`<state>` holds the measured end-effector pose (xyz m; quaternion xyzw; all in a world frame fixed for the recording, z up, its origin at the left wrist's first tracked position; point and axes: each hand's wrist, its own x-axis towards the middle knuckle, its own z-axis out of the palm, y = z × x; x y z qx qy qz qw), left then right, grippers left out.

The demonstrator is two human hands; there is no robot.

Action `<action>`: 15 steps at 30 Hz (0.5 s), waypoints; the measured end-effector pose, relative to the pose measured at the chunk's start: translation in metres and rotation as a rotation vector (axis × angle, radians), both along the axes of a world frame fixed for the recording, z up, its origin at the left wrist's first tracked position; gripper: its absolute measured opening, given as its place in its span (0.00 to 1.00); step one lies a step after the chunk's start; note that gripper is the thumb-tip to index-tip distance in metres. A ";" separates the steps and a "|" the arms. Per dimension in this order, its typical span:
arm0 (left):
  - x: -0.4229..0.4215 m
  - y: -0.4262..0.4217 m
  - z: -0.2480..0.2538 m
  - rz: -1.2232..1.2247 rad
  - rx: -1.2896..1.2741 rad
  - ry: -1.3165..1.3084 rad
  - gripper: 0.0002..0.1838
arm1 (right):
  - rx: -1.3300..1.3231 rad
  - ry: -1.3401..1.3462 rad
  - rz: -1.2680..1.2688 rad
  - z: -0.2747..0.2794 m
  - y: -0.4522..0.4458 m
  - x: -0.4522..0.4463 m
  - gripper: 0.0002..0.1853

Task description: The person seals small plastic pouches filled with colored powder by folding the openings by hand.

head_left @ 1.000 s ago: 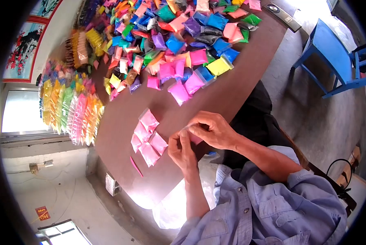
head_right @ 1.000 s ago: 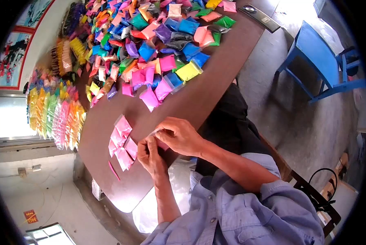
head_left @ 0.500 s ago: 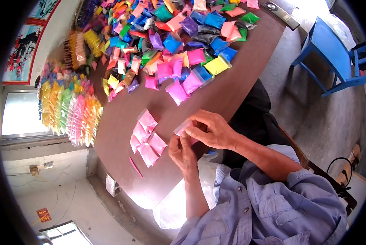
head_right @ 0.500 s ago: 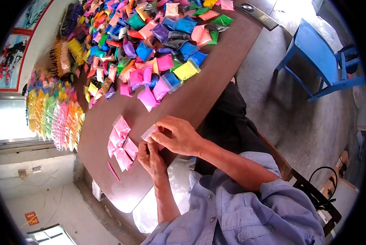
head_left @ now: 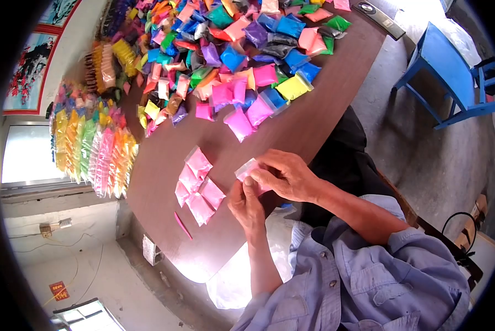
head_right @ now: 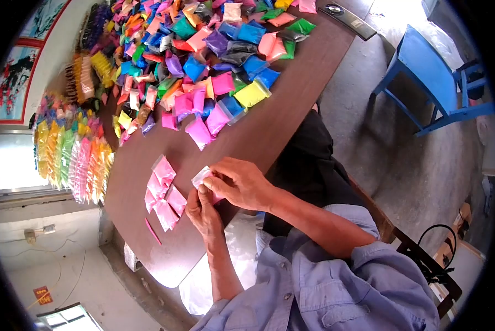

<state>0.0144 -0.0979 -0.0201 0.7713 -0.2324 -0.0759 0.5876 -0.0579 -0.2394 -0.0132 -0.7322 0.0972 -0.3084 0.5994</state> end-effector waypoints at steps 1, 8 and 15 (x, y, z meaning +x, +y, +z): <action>0.000 0.000 -0.002 0.041 -0.032 0.000 0.20 | 0.001 0.001 -0.002 0.002 0.000 -0.001 0.10; -0.004 -0.002 0.010 -0.034 -0.020 0.034 0.18 | 0.114 0.041 0.008 0.001 0.000 -0.001 0.10; -0.008 -0.006 0.018 -0.057 -0.030 0.136 0.16 | 0.221 0.038 -0.006 0.004 0.001 0.000 0.09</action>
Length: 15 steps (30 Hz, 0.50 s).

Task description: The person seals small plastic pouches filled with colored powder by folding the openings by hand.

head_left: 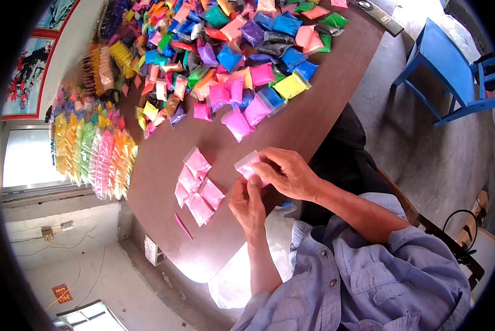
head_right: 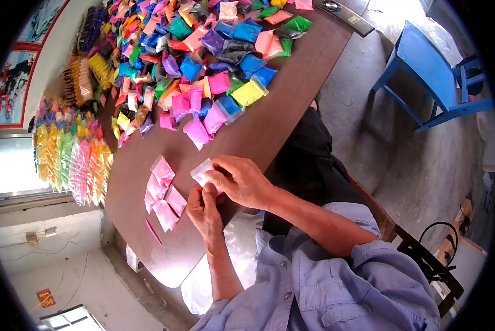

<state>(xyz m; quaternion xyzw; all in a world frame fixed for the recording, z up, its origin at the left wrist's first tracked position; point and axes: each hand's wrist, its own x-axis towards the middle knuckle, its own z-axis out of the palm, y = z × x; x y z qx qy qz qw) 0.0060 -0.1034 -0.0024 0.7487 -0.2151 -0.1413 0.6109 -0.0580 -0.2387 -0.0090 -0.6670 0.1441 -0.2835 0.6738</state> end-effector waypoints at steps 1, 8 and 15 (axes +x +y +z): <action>0.002 0.002 -0.003 0.025 0.032 -0.025 0.16 | 0.001 0.000 0.001 0.002 -0.001 -0.001 0.09; 0.006 0.007 -0.007 0.044 0.084 -0.003 0.16 | -0.079 0.007 0.059 -0.003 -0.004 -0.004 0.11; 0.002 0.000 -0.004 -0.028 0.006 0.039 0.17 | 0.116 0.018 0.060 -0.009 -0.006 0.000 0.13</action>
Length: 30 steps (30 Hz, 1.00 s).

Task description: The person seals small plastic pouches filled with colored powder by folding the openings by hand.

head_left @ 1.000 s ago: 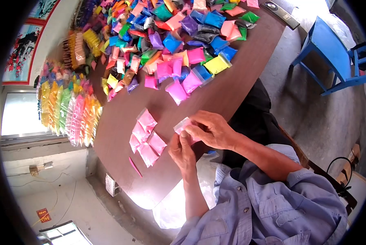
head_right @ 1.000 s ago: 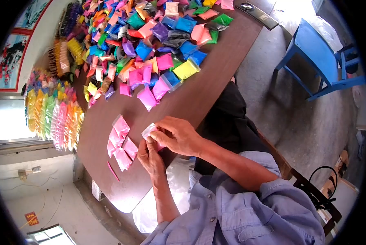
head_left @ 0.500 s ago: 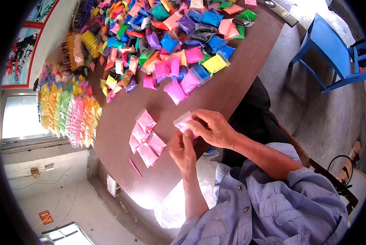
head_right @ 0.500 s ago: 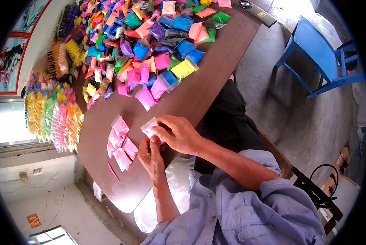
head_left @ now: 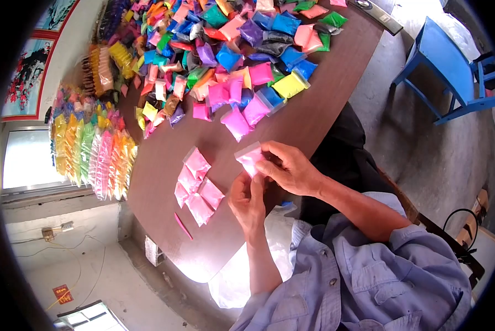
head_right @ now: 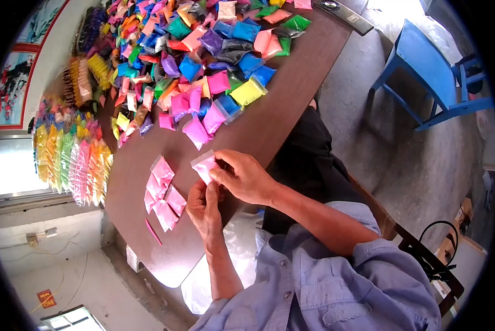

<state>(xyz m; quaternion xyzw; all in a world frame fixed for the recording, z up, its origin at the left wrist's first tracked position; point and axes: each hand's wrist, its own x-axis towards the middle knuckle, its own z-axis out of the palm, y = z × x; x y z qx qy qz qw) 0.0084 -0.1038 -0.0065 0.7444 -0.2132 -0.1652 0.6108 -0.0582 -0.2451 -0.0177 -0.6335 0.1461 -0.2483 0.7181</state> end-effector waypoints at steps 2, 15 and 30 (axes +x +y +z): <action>0.002 0.002 -0.002 0.020 0.009 0.015 0.16 | -0.022 0.016 0.037 0.004 -0.003 -0.002 0.12; 0.008 -0.001 0.000 0.061 -0.122 0.067 0.15 | -0.113 -0.014 0.035 0.009 0.001 -0.004 0.11; 0.005 0.001 -0.001 0.104 -0.176 0.103 0.08 | -0.219 0.011 -0.011 0.005 0.004 -0.003 0.09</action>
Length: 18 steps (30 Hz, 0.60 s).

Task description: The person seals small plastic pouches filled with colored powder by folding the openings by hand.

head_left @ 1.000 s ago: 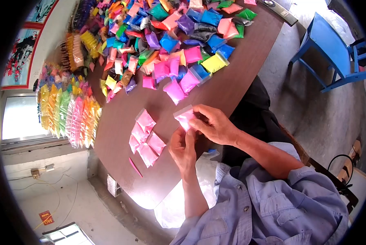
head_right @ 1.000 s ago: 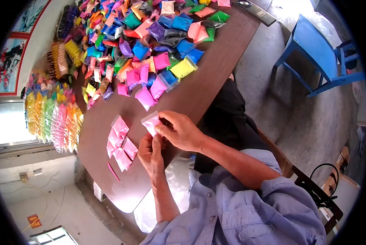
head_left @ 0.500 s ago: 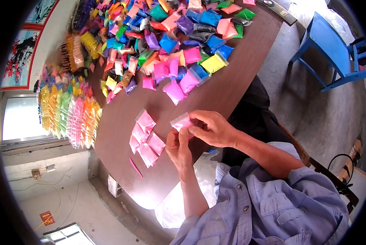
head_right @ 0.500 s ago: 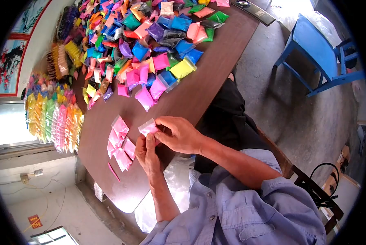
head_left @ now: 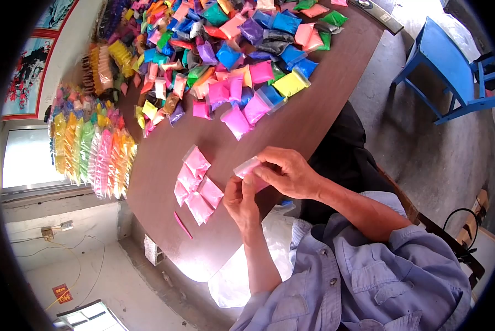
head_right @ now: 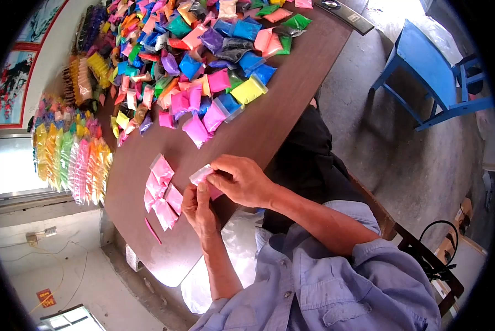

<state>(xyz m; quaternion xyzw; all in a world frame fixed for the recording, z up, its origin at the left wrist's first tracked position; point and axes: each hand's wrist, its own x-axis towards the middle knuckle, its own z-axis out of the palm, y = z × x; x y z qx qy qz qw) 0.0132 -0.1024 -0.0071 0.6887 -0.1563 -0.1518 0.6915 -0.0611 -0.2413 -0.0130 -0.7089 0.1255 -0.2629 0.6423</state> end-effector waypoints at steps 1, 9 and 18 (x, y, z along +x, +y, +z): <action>0.000 0.001 -0.001 0.001 -0.001 0.001 0.08 | -0.001 0.001 0.001 0.000 0.000 0.000 0.09; 0.009 0.012 -0.018 -0.049 -0.053 -0.032 0.07 | -0.018 -0.033 -0.001 0.004 0.002 -0.001 0.09; 0.008 0.013 -0.013 -0.067 -0.080 0.048 0.07 | -0.011 -0.023 -0.004 0.006 0.001 -0.001 0.09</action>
